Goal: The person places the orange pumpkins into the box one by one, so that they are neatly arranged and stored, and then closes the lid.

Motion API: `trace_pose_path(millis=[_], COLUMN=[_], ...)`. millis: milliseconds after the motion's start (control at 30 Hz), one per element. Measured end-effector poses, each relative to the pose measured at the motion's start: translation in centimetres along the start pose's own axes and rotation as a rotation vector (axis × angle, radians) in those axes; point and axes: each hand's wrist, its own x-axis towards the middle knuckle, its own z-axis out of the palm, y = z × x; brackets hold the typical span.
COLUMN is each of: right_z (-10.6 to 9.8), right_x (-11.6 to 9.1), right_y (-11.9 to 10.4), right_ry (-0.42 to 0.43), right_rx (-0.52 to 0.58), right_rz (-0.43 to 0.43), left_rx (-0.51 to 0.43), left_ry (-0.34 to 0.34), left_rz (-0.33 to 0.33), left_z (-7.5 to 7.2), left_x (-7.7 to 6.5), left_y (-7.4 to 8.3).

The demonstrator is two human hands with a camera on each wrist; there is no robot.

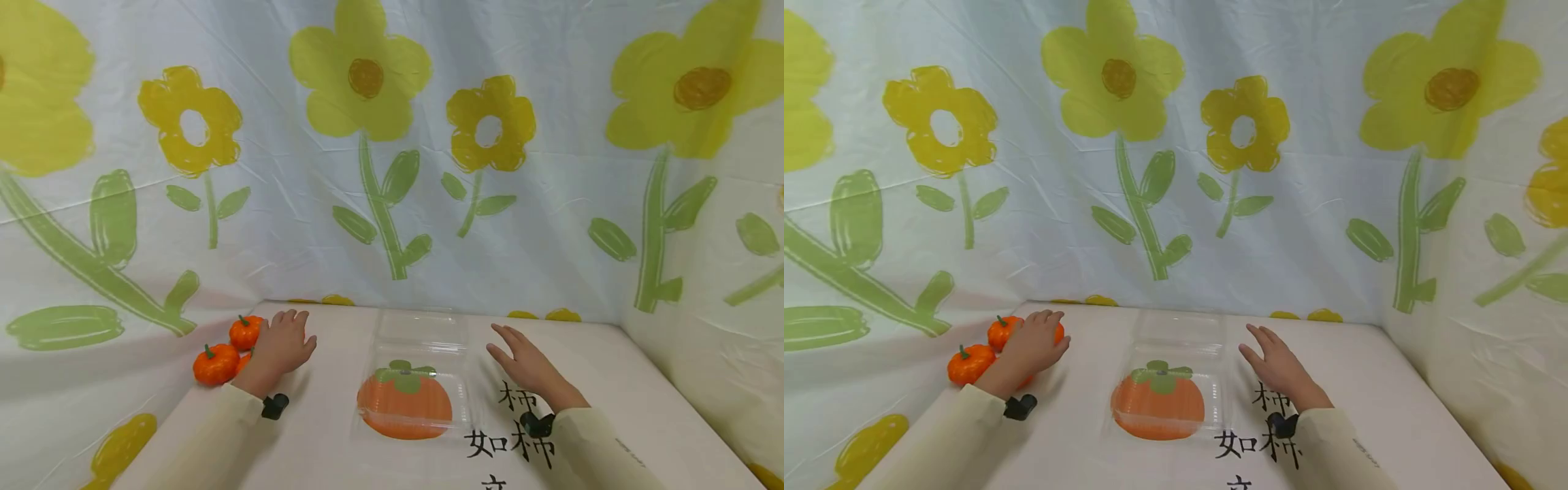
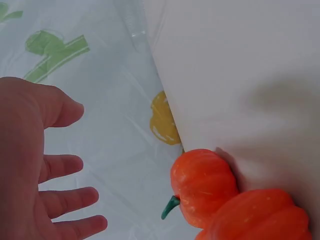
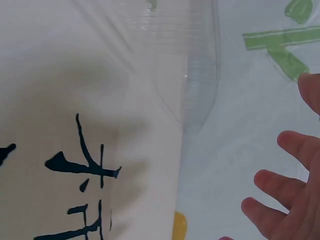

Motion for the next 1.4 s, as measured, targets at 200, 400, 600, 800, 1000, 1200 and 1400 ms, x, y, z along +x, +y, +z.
trace_pose_path(millis=[200, 400, 600, 800, 1000, 1200, 1400], right_z=[0.9, 1.6, 2.1, 2.2, 2.1, 2.4, 3.0], right_x=[-0.4, -1.1, -1.2, -1.2, -1.4, -1.6, -1.5], right_y=[0.2, 0.1, -0.3, -0.5, -0.6, -0.7, -0.7], right_ry=[0.003, -0.012, -0.034, -0.036, -0.046, -0.057, -0.099], right_rx=[-0.003, 0.018, 0.025, 0.022, 0.051, 0.120, 0.199], right_rz=[-0.012, -0.017, -0.017, -0.011, 0.002, -0.011, 0.058], left_rx=[-0.039, -0.064, -0.064, -0.045, -0.055, -0.093, -0.117], left_ry=[-0.002, 0.020, 0.021, -0.015, -0.052, -0.063, -0.063], left_rz=[-0.016, -0.001, -0.008, -0.034, -0.051, -0.074, -0.085], left_z=[-0.1, -0.1, -0.2, 0.0, 0.3, 0.6, 1.0], left_x=[-1.0, -2.1, -2.7, -2.8, -3.0, -3.4, -3.9], left_y=[-0.7, -1.5, -2.4, -3.2, -3.9, -4.8, -5.5])
